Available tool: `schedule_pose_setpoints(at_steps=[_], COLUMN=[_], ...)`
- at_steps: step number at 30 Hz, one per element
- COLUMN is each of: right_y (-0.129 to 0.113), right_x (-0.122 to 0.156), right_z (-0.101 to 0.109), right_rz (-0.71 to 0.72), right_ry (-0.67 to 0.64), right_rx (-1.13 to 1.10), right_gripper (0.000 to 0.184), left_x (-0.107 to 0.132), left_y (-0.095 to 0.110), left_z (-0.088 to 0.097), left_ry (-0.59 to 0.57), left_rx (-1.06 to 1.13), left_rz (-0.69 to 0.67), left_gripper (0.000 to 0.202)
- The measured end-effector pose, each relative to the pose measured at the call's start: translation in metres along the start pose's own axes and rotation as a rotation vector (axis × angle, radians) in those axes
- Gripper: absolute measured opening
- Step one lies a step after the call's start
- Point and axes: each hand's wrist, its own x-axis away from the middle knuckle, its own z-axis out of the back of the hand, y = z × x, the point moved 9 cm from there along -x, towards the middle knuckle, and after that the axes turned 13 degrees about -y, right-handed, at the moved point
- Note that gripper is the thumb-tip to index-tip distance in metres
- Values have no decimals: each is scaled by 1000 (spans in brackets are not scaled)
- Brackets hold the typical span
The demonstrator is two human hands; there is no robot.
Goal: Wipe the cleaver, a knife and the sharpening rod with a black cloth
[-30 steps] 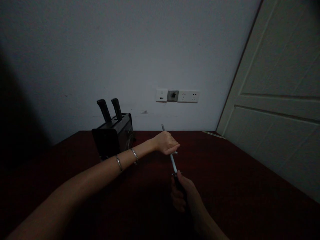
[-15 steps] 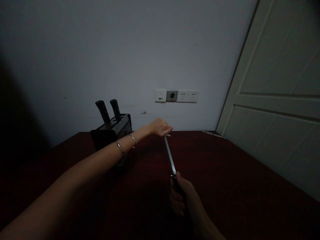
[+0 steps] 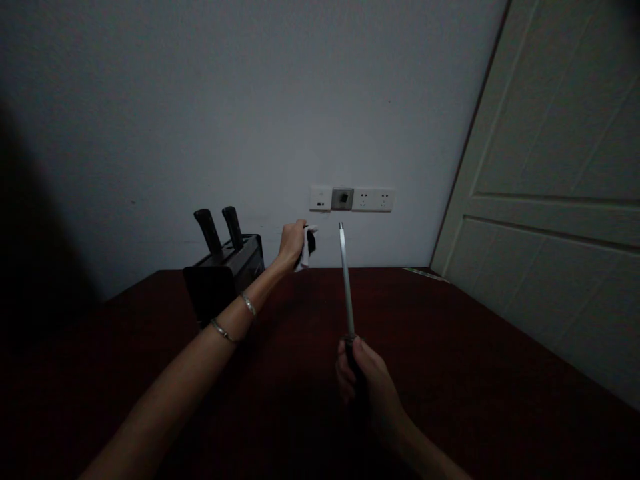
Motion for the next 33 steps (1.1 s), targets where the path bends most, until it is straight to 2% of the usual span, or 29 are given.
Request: schedule_pose_setpoints(at_steps=[2, 4, 6, 8, 12, 16, 18, 20, 22, 25, 28, 33], right_y=[-5, -7, -6, -4, 2, 9, 10, 11, 11, 15, 19, 20], right_x=[-12, -21, -24, -23, -16, -15, -16, -15, -13, -10, -10, -11], right_z=[-2, -4, -5, -3, 6, 18, 22, 25, 27, 30, 33, 34], right_rz=[46, 81, 99, 102, 103, 90, 76, 62, 47, 10, -17, -7], right_ry=[-65, -118, -135, -112, -43, 15, 46, 87, 128, 174, 198, 200], right_rx=[37, 55, 76, 93, 67, 46, 47, 60, 76, 81, 67, 69], right_gripper=[42, 40, 38, 37, 38, 40, 40, 41, 42, 43, 45, 49], left_x=[21, 43, 63, 78, 109, 140, 145, 140, 134, 130, 131, 142], left_y=[-15, -38, -51, -60, -78, -99, -108, -107, -93, -69, -47, -30], left_z=[-5, -25, -40, -49, -62, -74, -72, -63, -57, -55, -49, -44], left_ry=[-72, -230, -346, -426, -551, -583, -514, -408, -361, -365, -306, -219], left_rx=[158, 493, 755, 909, 1047, 964, 794, 559, 327, 59, -47, -33], left_rz=[101, 291, 414, 488, 647, 766, 720, 562, 372, 168, 43, -22], left_gripper=[43, 51, 54, 55, 51, 25, 20, 19, 18, 21, 21, 23])
